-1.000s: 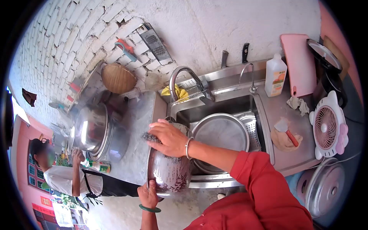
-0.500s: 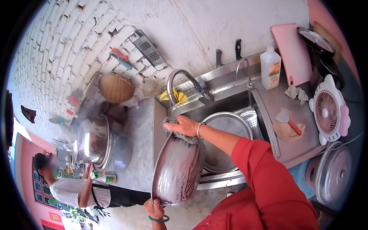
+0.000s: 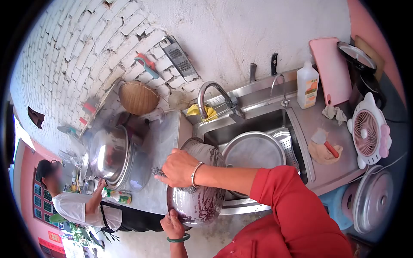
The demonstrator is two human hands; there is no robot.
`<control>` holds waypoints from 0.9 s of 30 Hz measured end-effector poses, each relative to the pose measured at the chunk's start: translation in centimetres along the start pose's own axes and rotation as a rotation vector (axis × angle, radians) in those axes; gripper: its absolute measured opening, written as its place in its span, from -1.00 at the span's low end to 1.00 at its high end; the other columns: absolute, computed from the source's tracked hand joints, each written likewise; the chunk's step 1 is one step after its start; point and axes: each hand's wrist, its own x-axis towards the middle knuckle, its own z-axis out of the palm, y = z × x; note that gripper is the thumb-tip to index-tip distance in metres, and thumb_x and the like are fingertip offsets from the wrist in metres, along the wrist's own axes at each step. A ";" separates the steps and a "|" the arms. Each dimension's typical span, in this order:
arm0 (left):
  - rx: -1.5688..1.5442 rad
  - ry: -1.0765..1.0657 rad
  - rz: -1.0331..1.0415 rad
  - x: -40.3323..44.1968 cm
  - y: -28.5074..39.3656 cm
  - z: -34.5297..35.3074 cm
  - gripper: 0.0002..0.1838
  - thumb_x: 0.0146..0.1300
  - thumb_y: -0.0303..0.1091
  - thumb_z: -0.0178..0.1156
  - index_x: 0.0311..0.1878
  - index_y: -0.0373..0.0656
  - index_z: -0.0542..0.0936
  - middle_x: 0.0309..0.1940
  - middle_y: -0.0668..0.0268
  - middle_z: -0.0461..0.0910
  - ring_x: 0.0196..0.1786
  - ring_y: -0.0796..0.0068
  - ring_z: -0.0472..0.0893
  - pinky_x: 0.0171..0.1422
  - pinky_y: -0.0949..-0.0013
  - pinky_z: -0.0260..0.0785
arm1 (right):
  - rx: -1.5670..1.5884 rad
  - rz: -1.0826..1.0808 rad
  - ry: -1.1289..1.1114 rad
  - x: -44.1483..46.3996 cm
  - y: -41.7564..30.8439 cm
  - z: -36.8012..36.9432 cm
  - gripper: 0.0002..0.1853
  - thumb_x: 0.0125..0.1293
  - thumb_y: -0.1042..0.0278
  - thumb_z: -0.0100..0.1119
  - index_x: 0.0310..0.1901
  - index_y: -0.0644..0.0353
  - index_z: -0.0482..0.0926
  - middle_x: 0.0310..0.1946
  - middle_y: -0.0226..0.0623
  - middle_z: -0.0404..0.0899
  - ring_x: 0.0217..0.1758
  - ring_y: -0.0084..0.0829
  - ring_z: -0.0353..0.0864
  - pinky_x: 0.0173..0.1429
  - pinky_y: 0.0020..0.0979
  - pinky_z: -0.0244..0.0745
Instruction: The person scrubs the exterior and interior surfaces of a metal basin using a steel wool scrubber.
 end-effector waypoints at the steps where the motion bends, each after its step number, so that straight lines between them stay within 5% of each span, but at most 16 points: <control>1: -0.057 0.025 -0.005 0.2 0.4 0.0 -0.47 0.42 -0.09 -0.08 -0.60 -0.32 0.38 -0.81 0.25 0.23 -0.69 0.52 0.20 -0.60 0.28 0.04 | -0.045 -0.022 0.003 -0.2 -1.0 0.1 -0.51 0.27 -0.04 -0.02 -0.63 0.16 0.59 -0.61 -0.21 0.56 -0.42 -0.30 0.54 -0.12 -0.34 0.29; 3: -0.068 -0.032 -0.061 0.6 -0.5 0.0 -0.49 0.41 -0.11 -0.06 -0.57 -0.34 0.43 -0.79 0.16 0.33 -0.70 0.46 0.31 -0.59 0.28 0.11 | -0.139 -0.168 -0.043 -1.4 -4.1 0.7 -0.58 0.24 0.00 0.01 -0.63 0.08 0.60 -0.60 -0.37 0.59 -0.41 -0.40 0.53 -0.13 -0.40 0.24; 6: -0.020 -0.077 0.162 1.0 -2.9 1.0 -0.55 0.38 -0.14 -0.03 -0.49 -0.33 0.51 -0.67 0.03 0.50 -0.64 0.21 0.52 -0.56 0.29 0.21 | -0.257 -0.241 -0.058 -2.4 -5.9 3.4 -0.62 0.21 0.01 0.03 -0.63 0.05 0.61 -0.61 -0.45 0.59 -0.41 -0.46 0.52 -0.13 -0.42 0.21; 8: -0.052 -0.033 0.163 0.8 -3.1 1.4 -0.57 0.38 -0.15 -0.04 -0.48 -0.32 0.50 -0.69 0.06 0.47 -0.66 0.21 0.48 -0.56 0.27 0.20 | -0.218 -0.289 -0.049 -2.4 -5.5 3.9 -0.57 0.25 -0.01 -0.01 -0.67 0.04 0.59 -0.65 -0.44 0.57 -0.42 -0.45 0.51 -0.13 -0.43 0.20; 10: 0.019 -0.031 0.103 -0.1 -3.4 0.5 -0.60 0.38 -0.19 -0.06 -0.50 -0.28 0.46 -0.76 0.15 0.36 -0.70 0.24 0.39 -0.57 0.23 0.14 | -0.067 -0.190 0.003 -1.1 -3.6 1.8 -0.45 0.30 -0.07 -0.05 -0.73 0.12 0.54 -0.70 -0.26 0.53 -0.48 -0.36 0.53 -0.19 -0.34 0.27; 13: -0.027 0.040 0.090 -1.7 -4.8 -1.5 -0.55 0.38 -0.12 -0.09 -0.57 -0.23 0.39 -0.78 0.20 0.28 -0.73 0.28 0.30 -0.60 0.25 0.07 | 0.251 0.303 -0.039 1.4 4.4 0.1 -0.25 0.28 -0.27 -0.10 -0.78 0.32 0.41 -0.76 0.02 0.38 -0.66 -0.14 0.42 -0.40 -0.11 0.34; 17: -0.031 0.193 0.149 -4.9 -8.8 -2.5 -0.48 0.39 -0.02 -0.14 -0.62 -0.18 0.32 -0.81 0.22 0.25 -0.75 0.28 0.29 -0.61 0.23 0.02 | 0.676 0.665 -0.046 -0.9 13.7 5.8 -0.21 0.19 -0.42 -0.03 -0.76 0.29 0.33 -0.77 -0.27 0.33 -0.62 -0.46 0.31 -0.44 -0.26 0.30; 19: -0.083 0.195 0.092 -6.2 -10.3 -2.9 -0.47 0.39 0.00 -0.16 -0.64 -0.16 0.28 -0.80 0.23 0.26 -0.74 0.27 0.29 -0.61 0.21 0.00 | 0.736 0.761 0.169 -3.5 18.0 12.8 -0.26 0.15 -0.40 0.06 -0.67 0.30 0.49 -0.68 -0.37 0.45 -0.57 -0.55 0.36 -0.44 -0.32 0.34; 22: -0.078 0.232 0.015 -7.3 -11.6 -3.1 -0.46 0.39 0.00 -0.18 -0.62 -0.20 0.31 -0.77 0.22 0.28 -0.71 0.27 0.32 -0.61 0.23 0.02 | 1.166 0.738 0.313 -4.6 15.8 13.3 -0.32 0.15 -0.36 0.11 -0.56 0.28 0.59 -0.63 -0.42 0.47 -0.54 -0.59 0.40 -0.38 -0.39 0.37; 27: -0.391 0.195 -0.310 -8.3 -10.6 -4.6 -0.57 0.41 -0.12 -0.10 -0.37 -0.36 0.45 -0.52 0.36 0.50 -0.45 0.58 0.43 -0.43 0.42 0.21 | 0.961 0.811 0.040 -2.4 15.7 12.0 -0.30 0.17 -0.34 0.07 -0.70 0.27 0.45 -0.72 -0.41 0.31 -0.58 -0.56 0.25 -0.40 -0.37 0.27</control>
